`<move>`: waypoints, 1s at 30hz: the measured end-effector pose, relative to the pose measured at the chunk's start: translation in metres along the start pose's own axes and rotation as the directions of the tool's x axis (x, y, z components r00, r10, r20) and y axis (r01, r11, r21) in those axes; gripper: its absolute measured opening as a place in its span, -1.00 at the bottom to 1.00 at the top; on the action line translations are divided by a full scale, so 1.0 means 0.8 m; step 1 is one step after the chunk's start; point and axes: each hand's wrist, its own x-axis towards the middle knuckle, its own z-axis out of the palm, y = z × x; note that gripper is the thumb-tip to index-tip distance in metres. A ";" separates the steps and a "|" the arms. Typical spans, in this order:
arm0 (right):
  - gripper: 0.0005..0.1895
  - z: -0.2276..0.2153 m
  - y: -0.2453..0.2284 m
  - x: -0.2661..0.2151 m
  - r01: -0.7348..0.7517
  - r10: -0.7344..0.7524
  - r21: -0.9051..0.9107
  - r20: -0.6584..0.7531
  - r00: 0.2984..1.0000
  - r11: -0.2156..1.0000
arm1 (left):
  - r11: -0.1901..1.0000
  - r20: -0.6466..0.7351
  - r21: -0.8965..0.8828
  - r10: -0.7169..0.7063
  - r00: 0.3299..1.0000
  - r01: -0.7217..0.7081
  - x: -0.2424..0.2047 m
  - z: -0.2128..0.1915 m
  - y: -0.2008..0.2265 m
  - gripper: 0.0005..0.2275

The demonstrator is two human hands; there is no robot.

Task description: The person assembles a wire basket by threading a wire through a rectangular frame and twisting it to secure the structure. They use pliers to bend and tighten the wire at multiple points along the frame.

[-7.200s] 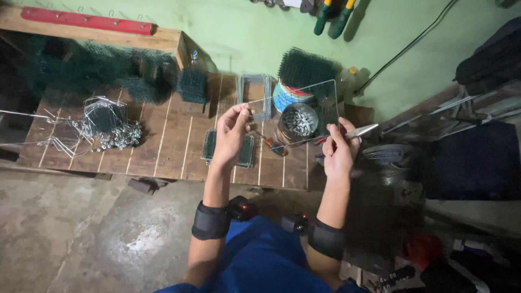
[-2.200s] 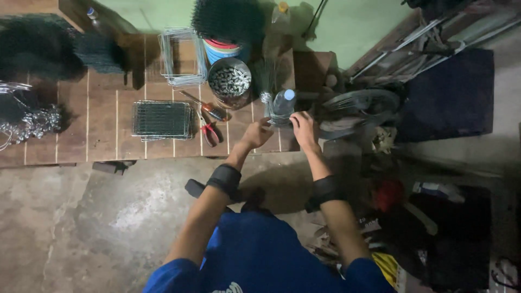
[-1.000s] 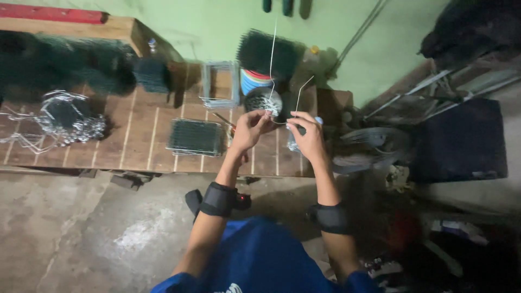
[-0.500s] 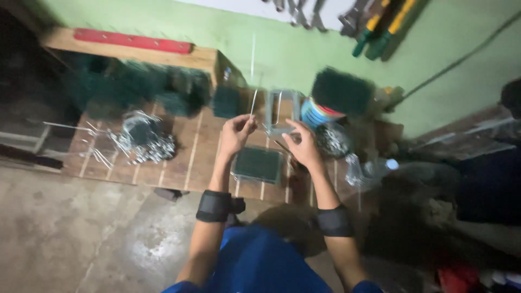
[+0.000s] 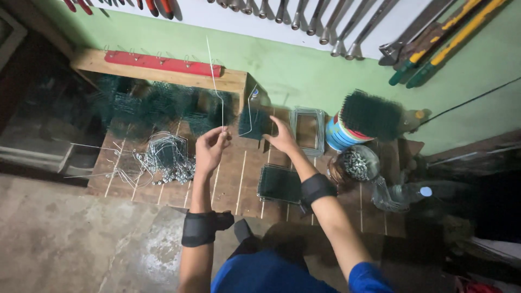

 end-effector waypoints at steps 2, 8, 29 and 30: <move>-0.12 0.011 0.007 0.024 -0.044 0.043 0.030 0.015 0.999 0.999 | 1.000 0.007 0.002 -0.003 1.000 0.003 0.002 -0.004 0.007 -0.75; 0.06 0.041 0.010 0.073 -0.135 0.135 -0.004 0.069 0.988 0.991 | 1.000 0.008 0.023 0.007 1.000 -0.007 0.011 -0.028 -0.010 -0.75; 0.18 -0.005 -0.031 0.101 -0.046 0.049 -0.081 0.041 0.998 0.996 | 1.000 0.012 -0.002 0.026 1.000 -0.026 0.023 -0.037 0.003 -0.74; 0.13 -0.009 -0.037 0.099 -0.022 0.025 -0.091 0.035 0.999 0.996 | 0.999 0.010 -0.016 0.035 0.999 -0.034 0.022 -0.036 0.008 -0.73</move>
